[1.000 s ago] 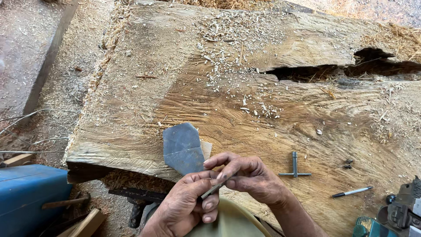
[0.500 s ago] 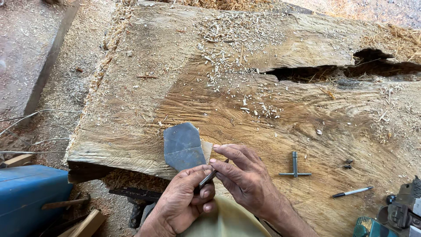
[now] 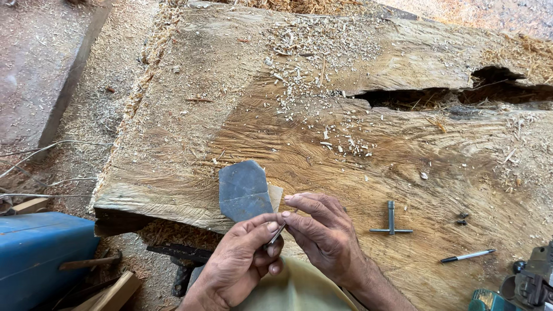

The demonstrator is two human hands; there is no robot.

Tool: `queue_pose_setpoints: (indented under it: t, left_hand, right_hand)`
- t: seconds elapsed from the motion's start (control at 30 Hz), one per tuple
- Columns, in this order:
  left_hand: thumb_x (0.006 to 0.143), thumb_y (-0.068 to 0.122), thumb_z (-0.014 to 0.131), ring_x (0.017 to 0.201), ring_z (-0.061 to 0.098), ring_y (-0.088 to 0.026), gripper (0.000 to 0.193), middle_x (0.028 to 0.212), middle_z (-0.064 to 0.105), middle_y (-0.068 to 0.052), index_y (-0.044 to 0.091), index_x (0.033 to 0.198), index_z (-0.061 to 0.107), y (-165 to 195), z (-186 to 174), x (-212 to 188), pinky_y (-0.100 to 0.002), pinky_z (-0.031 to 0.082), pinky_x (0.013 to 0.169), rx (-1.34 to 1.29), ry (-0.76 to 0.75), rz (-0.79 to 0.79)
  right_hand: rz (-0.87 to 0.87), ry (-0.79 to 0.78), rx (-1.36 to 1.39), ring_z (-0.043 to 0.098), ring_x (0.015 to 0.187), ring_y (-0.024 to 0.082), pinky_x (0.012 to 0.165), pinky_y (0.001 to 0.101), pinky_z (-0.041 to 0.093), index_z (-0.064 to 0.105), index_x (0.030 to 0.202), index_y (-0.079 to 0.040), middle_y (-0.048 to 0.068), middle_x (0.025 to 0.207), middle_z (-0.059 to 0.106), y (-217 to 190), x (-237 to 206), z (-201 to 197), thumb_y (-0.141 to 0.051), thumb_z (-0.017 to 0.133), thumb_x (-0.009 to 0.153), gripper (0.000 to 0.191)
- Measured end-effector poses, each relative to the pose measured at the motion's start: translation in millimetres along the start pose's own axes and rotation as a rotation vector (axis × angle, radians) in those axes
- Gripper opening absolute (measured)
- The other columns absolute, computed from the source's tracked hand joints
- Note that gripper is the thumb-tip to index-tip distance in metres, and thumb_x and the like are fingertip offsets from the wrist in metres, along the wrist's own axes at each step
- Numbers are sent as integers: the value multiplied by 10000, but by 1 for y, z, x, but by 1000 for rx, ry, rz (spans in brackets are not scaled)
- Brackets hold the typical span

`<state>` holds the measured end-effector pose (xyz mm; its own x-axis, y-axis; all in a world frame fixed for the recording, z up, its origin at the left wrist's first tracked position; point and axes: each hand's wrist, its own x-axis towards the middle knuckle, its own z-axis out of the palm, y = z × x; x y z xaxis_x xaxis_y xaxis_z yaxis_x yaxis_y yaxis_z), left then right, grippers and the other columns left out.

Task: The person repeatedly rubs small metal hardware pieces against a flat sharpening stone on a wooden workbench. They rotate the pieces to work different edges and occasionally lift them to check the edges. The workbench is covered with sawdust and other tools are visible nearby.

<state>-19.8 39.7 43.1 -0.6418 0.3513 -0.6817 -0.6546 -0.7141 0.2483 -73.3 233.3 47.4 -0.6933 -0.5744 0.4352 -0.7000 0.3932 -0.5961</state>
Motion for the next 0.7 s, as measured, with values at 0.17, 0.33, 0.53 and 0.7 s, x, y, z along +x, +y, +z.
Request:
queue_pose_setpoints:
  t: [0.17,0.33,0.53,0.7]
  left_hand:
    - [895,78,693,562,562,-102,410,757,661,-46,-43,1282,633,11,-15,4,-292,536,548,39,29,209]
    - [890,96,681,560,566,-92,499,750,661,-38,0,1363,553,34,-34,4,-301,547,551,5,104,437]
    - [906,129,684,541,546,-65,512,691,605,9,43,1391,543,29,-42,7,-315,523,517,-33,94,390]
    - [901,95,657,535,546,-71,557,687,609,2,131,1440,521,21,-36,18,-308,508,488,219,253,433]
  right_hand:
    - [134,80,64,656,1207,324,994,423,570,605,1311,-71,187,1315,652,10,-4,13,-130,760,913,431]
    - [794,-164,361,752,909,172,704,315,662,619,1296,-103,82,1044,751,18,3,33,-137,701,914,391]
    - [882,-281,496,732,804,135,688,308,614,558,1335,-89,69,956,761,18,12,54,-87,695,906,450]
    - [796,-171,613,709,874,126,781,306,635,622,1270,-46,77,969,738,23,7,62,-35,676,925,349]
